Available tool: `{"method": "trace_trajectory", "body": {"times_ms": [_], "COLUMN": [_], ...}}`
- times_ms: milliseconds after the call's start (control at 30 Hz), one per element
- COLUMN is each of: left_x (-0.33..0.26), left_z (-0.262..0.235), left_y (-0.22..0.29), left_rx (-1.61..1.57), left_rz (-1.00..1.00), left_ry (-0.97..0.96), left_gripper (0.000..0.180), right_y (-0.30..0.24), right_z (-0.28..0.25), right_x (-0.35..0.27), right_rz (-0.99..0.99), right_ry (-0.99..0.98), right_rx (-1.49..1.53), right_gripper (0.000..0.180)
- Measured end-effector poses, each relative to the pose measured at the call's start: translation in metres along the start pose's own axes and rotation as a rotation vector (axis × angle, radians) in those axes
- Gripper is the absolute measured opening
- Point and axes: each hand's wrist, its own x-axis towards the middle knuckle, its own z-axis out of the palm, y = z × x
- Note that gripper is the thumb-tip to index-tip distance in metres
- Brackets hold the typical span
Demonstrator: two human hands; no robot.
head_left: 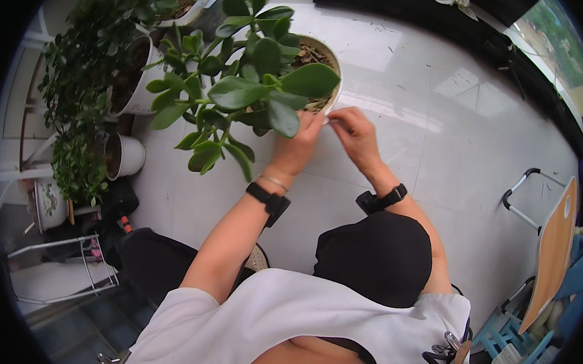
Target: Cleaning the leaves and the pot of a jade plant with a cloth.
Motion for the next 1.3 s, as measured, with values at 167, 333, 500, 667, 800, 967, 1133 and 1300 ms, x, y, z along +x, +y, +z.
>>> {"method": "trace_trajectory", "body": {"times_ms": [167,333,500,667,800,967,1133,1300], "left_x": [-0.046,-0.028,0.006,0.022,0.016,0.046,0.077,0.06], "left_z": [-0.025,-0.021,0.003,0.006,0.007,0.023,0.052,0.042], "left_y": [-0.031,-0.01,0.009,0.016,0.012,0.026,0.016,0.02], "left_rx": [0.119,0.151,0.122,0.041,0.092,0.155,0.22,0.218], "left_rz": [-0.05,-0.015,-0.016,-0.155,-0.088,-0.233,-0.29,-0.256], "left_ry": [-0.041,-0.015,-0.025,-0.088,-0.078,-0.192,-0.23,-0.209], "left_gripper": [0.029,0.032,0.025,0.021,0.019,0.017,0.018,0.017], "right_y": [0.007,0.027,0.037,0.025,0.027,0.04,0.055,0.049], "right_z": [0.014,-0.01,-0.013,0.016,0.024,0.002,0.013,0.013], "right_x": [-0.011,-0.001,0.035,0.047,0.044,0.092,0.147,0.105], "right_rz": [-0.068,0.008,0.218,0.221,0.373,0.351,0.209,0.169], "right_ry": [-0.027,0.177,0.29,0.311,0.315,0.098,-0.052,-0.012], "right_rx": [-0.089,-0.287,-0.01,0.365,0.567,0.154,0.008,0.191], "right_gripper": [0.013,0.015,0.016,0.026,0.027,0.027,0.03,0.034]}}
